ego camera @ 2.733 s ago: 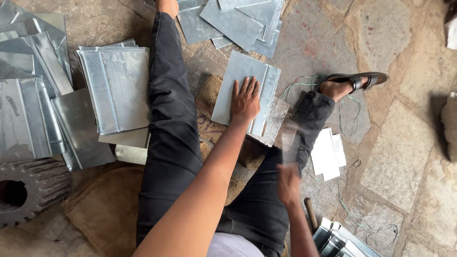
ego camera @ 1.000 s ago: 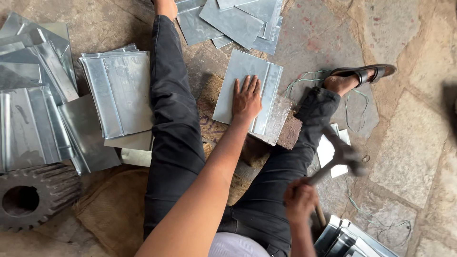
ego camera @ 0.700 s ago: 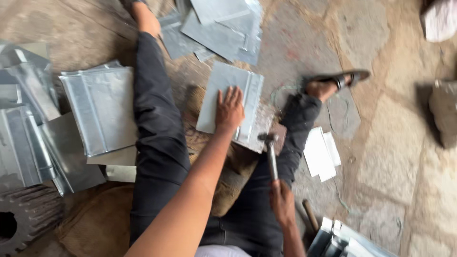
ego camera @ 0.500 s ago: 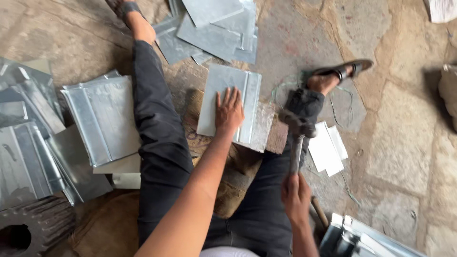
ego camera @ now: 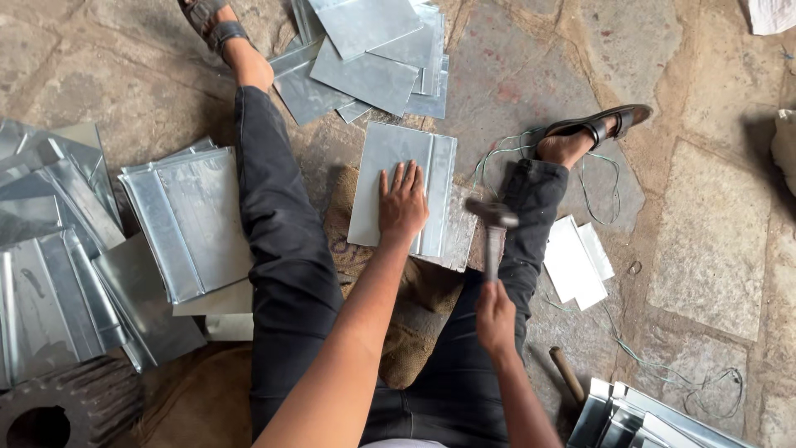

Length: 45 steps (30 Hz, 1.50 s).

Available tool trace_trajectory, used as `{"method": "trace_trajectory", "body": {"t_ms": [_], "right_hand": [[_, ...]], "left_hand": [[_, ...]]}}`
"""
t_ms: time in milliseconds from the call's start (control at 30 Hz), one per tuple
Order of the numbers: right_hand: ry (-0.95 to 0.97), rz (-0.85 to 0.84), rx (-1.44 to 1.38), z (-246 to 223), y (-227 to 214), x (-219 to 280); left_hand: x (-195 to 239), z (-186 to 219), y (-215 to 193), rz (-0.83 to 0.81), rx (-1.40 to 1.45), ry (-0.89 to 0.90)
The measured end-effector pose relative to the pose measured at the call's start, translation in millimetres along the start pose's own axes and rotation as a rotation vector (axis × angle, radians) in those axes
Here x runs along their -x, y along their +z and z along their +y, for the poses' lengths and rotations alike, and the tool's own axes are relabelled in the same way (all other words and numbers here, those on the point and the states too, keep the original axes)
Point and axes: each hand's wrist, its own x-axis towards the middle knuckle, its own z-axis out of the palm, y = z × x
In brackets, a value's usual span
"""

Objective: The person uses a hammer to flatten and shape metal sheets against a block while sitting on the floor, handling several pieces of metal one at a time.

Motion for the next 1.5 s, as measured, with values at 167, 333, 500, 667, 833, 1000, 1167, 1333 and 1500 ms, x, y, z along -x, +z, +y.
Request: {"method": "trace_trajectory", "body": {"t_ms": [167,333,500,667,833,1000,1167,1333,1500], "right_hand": [[0.002,-0.010,0.114,-4,6,-25],[-0.048,0.134,-0.071,6,20,-13],[0.045,0.029,0.138,-2,18,-42],[-0.034,0.151,-0.100,-10,17,-28],[0.172,-0.053,0.135,-14,10,-29],[-0.001,0.110,0.052,4,14,-20],[-0.137,0.091,0.186,-4,10,-22],[-0.004,0.078,-0.159,-5,-5,-13],[-0.175,0.164,-0.151,1,19,-16]], "left_hand": [[-8,-3,-12,0.031,0.008,0.012],[0,1,-12,-0.092,-0.027,-0.010],[-6,1,-20,-0.083,-0.037,0.011],[17,-2,-13,-0.194,-0.059,0.061],[39,2,-17,-0.154,-0.049,0.108],[67,0,-5,-0.042,0.052,0.122],[80,1,-8,-0.068,-0.006,0.169],[103,-1,-6,-0.109,-0.008,0.181],[107,0,-12,-0.104,0.010,0.182]]}}
